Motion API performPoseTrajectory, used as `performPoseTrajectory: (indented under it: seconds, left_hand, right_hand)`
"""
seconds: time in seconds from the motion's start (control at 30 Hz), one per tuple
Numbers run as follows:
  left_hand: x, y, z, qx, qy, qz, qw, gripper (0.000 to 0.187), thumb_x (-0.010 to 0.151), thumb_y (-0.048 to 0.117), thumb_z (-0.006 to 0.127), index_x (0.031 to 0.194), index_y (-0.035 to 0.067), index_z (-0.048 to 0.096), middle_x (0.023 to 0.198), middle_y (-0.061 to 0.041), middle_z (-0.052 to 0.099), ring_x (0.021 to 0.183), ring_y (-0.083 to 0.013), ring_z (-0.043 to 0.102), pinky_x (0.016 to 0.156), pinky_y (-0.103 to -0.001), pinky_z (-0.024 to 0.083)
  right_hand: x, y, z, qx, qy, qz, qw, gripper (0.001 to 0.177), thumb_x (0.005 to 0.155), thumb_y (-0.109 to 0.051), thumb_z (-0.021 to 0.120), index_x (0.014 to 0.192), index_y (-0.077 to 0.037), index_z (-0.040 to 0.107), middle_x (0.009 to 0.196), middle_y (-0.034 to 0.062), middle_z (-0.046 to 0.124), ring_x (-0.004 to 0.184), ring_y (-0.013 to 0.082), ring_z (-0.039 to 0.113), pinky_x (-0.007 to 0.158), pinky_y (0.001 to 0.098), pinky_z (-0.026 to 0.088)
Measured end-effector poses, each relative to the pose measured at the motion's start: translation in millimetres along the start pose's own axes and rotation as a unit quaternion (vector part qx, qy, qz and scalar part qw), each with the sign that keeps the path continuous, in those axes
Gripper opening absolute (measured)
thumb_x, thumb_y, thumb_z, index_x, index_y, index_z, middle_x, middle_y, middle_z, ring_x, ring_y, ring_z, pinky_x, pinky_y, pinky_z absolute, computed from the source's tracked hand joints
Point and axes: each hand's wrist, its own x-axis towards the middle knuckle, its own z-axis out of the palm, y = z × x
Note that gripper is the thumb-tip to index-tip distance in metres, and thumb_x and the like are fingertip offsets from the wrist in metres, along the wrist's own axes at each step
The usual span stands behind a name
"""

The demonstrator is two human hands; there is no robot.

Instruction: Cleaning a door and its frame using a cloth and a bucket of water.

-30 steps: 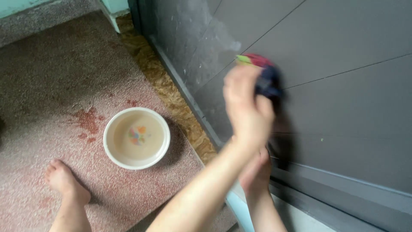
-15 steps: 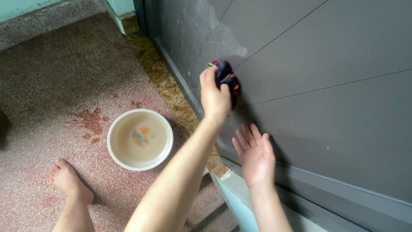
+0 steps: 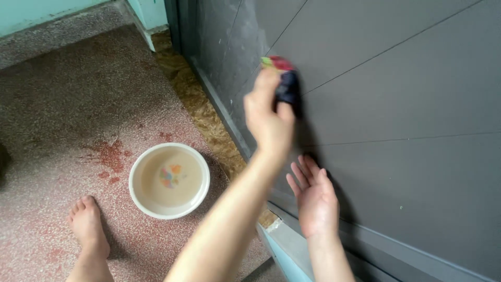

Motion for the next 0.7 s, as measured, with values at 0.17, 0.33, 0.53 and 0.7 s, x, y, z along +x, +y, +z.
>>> performPoseTrajectory:
  seconds: [0.17,0.33,0.53,0.7]
  left_hand:
    - [30,-27,-11,0.075,-0.027,-0.156,0.985,0.050,0.077,-0.006,0.056,0.122,0.011,0.069,0.113,-0.016,0.075,0.102,-0.0364,0.071,0.097,-0.043,0.055]
    - [-1,23,-17,0.006,-0.041,0.011,0.999,0.053,0.079,-0.008,0.058,0.126,0.015,0.067,0.138,-0.007,0.067,0.120,-0.0318,0.065,0.110,-0.040,0.051]
    - [11,31,-9,0.011,-0.098,-0.009,0.995,0.059,0.072,-0.008,0.058,0.123,0.019,0.070,0.139,-0.004,0.069,0.111,-0.0288,0.061,0.104,-0.037,0.053]
    - [69,-39,3,0.057,0.008,-0.060,0.997,0.053,0.076,-0.009,0.056,0.124,0.012,0.069,0.117,-0.015,0.072,0.108,-0.0395,0.065,0.100,-0.044,0.052]
  right_hand:
    - [0,5,12,-0.036,0.036,0.008,0.999,0.063,0.100,-0.042,0.042,0.148,-0.003,0.047,0.154,0.0104,0.050,0.139,0.0269,0.049,0.116,0.0471,0.037]
    - [23,32,-20,0.041,-0.014,0.018,0.999,0.051,0.112,-0.035,0.041,0.149,-0.001,0.045,0.141,0.0083,0.050,0.129,0.0230,0.046,0.112,0.0423,0.035]
    - [25,17,9,0.010,0.067,0.040,0.997,0.049,0.106,-0.032,0.037,0.146,-0.007,0.049,0.143,0.0016,0.058,0.133,0.0144,0.051,0.111,0.0366,0.036]
    - [21,17,28,-0.025,0.073,0.034,0.996,0.056,0.103,-0.037,0.037,0.145,-0.001,0.049,0.150,0.0107,0.055,0.138,0.0270,0.051,0.117,0.0471,0.037]
